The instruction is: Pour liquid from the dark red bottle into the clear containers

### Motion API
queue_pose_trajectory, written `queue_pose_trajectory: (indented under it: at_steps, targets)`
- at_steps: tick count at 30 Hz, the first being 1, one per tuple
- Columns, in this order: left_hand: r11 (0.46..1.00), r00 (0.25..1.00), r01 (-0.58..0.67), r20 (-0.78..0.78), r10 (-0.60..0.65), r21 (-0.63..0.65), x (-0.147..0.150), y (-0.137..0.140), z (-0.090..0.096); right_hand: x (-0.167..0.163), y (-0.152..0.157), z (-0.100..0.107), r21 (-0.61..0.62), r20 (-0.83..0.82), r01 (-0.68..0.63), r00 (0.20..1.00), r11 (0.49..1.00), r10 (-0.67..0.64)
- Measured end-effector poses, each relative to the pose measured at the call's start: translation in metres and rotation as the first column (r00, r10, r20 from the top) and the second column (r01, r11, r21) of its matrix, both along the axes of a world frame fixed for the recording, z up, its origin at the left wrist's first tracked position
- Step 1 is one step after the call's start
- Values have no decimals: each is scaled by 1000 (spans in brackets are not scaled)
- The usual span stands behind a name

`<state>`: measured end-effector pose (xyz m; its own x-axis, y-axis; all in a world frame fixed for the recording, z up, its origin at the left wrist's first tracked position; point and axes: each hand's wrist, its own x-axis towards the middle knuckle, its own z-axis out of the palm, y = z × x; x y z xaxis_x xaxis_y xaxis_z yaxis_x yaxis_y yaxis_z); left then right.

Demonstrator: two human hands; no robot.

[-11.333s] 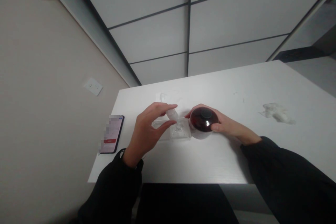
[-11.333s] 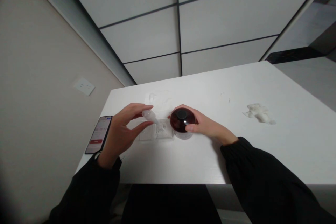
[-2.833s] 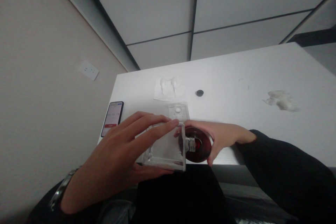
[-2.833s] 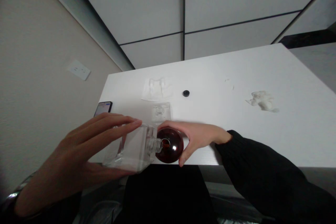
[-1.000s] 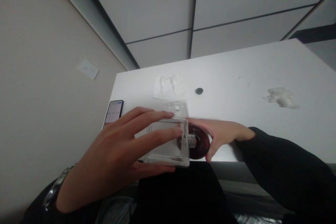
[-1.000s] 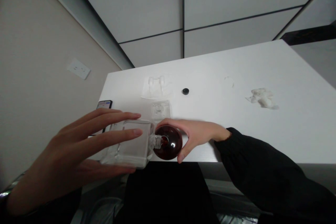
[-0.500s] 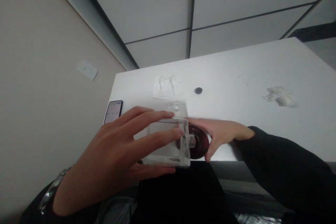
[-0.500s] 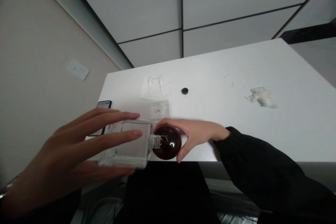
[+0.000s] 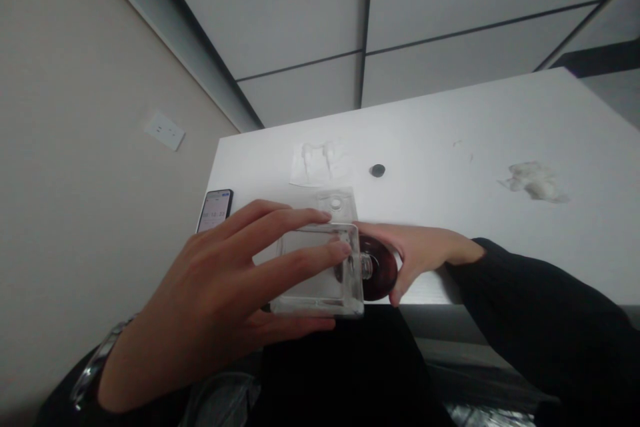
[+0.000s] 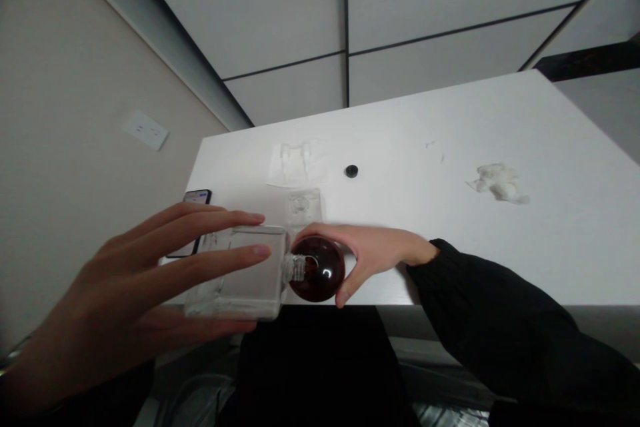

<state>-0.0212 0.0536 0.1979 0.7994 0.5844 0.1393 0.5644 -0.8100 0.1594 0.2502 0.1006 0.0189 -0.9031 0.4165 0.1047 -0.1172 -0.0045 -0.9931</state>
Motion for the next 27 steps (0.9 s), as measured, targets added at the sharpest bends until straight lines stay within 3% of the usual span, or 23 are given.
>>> queue_pose_trajectory:
  at_steps: [27]
  targets:
    - [997,999,20,-37,-17,77,3,0,-3,0,1,1,-6,6,-5,1000,1000,5]
